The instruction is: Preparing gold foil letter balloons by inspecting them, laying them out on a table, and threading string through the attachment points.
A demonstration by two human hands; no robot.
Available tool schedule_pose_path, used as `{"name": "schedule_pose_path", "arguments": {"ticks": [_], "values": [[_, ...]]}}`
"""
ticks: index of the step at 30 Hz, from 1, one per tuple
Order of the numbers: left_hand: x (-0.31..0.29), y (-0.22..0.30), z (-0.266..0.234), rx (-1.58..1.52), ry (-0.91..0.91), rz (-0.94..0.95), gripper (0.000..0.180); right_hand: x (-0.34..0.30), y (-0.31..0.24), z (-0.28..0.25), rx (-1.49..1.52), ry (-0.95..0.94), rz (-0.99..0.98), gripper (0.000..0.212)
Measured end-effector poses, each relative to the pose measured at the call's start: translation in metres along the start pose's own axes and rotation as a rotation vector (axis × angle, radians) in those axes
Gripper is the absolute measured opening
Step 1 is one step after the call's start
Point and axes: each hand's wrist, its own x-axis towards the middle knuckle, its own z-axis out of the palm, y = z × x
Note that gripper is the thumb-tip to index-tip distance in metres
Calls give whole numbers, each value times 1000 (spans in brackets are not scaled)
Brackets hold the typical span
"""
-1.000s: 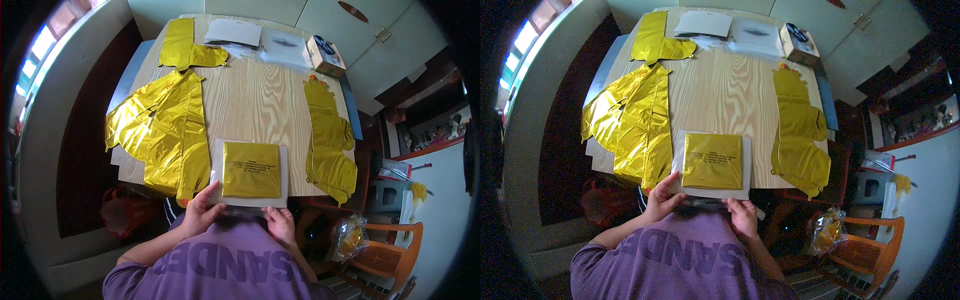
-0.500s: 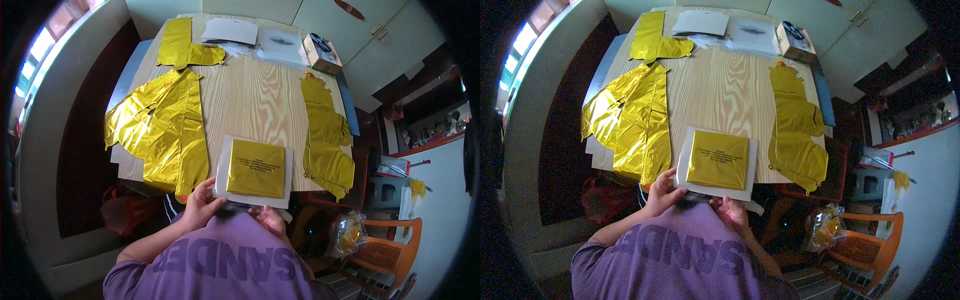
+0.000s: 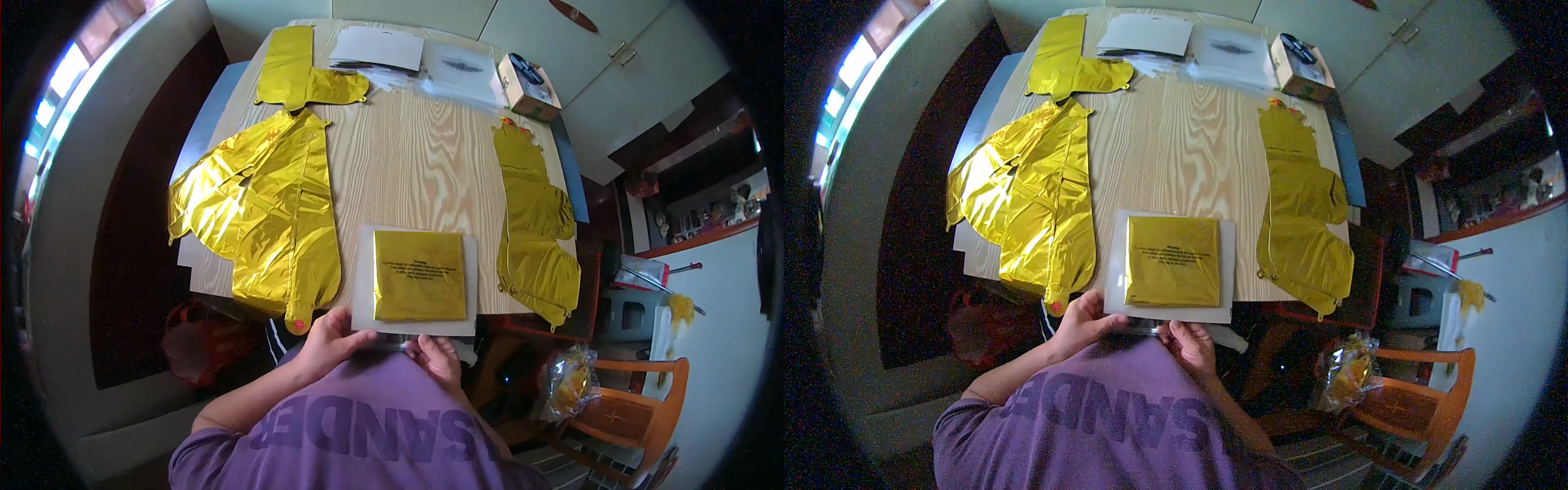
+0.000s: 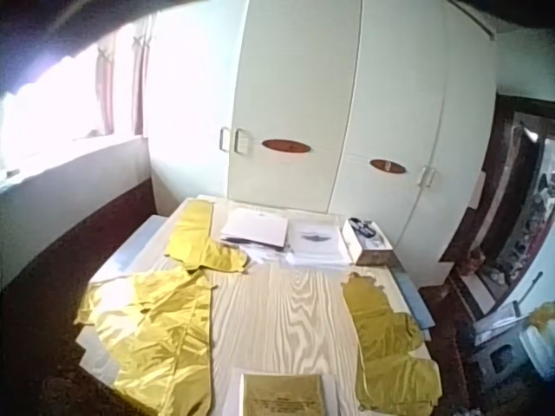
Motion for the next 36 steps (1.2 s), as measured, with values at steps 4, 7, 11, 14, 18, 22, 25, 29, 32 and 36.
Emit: {"name": "schedule_pose_path", "arguments": {"ticks": [4, 7, 11, 14, 18, 22, 25, 29, 32, 36], "values": [[1, -4, -4, 154, -49, -2, 17, 4, -1, 6, -92, 142, -34, 13], [-3, 5, 5, 67, -53, -110, 14, 4, 0, 3, -124, 195, -49, 16], [-1, 4, -1, 224, -79, -147, 18, 6, 3, 1, -195, 232, -74, 18], [2, 5, -2, 301, -54, -167, 22, 6, 1, 7, -241, 264, -66, 19], [0, 28, -11, 1048, -161, -103, 29, 10, -3, 17, -308, 318, -58, 22], [-13, 89, 14, 1262, -150, 18, 38, 16, -14, 25, -453, 270, -23, 26], [13, 92, 30, 1326, -78, 492, 46, 22, -16, 13, -471, 210, -12, 30], [61, 63, 31, 1465, -192, 864, 63, 19, -32, -2, -657, 34, -38, 31], [74, 40, 16, 1527, -259, 858, 62, -2, -67, 7, -1083, 194, -185, 22], [73, 38, 11, 1509, -286, 921, 59, -1, -97, 5, -1629, 182, -1021, 26]]}}
